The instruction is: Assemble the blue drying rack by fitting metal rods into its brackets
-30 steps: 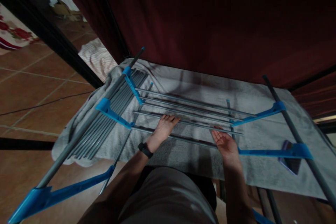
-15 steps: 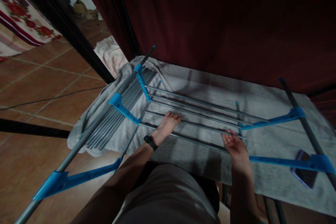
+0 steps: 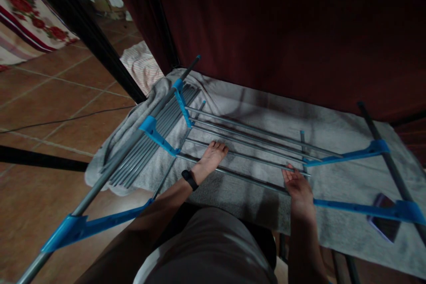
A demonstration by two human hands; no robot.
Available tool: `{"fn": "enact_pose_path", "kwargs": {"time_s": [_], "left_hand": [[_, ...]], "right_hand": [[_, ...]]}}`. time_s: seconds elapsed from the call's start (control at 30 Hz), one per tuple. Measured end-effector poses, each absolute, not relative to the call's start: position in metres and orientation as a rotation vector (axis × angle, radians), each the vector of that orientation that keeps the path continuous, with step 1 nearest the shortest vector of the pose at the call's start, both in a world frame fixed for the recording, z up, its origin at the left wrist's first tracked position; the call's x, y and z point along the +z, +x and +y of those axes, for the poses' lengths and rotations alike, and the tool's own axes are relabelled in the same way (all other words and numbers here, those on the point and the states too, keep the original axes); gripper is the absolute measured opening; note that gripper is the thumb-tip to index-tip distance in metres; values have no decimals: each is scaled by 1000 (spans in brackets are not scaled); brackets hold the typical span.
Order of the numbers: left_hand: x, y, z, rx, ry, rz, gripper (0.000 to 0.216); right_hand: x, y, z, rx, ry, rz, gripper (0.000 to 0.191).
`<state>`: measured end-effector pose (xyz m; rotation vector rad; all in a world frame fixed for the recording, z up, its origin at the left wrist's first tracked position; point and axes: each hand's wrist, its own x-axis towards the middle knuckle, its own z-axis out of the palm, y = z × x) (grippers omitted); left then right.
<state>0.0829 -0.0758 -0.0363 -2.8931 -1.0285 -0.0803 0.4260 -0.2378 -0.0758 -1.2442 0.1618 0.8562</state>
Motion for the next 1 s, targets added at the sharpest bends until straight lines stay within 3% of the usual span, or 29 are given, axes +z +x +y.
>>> {"fn": "enact_pose_path", "kwargs": {"time_s": [0.6, 1.0], "left_hand": [[-30, 78, -76, -202, -2983, -1210, 38], [-22, 54, -63, -54, -2833, -1381, 24]], "right_hand": [[-61, 416, -231, 827, -1254, 339, 15], [-62, 413, -235, 848, -1201, 180, 11]]}}
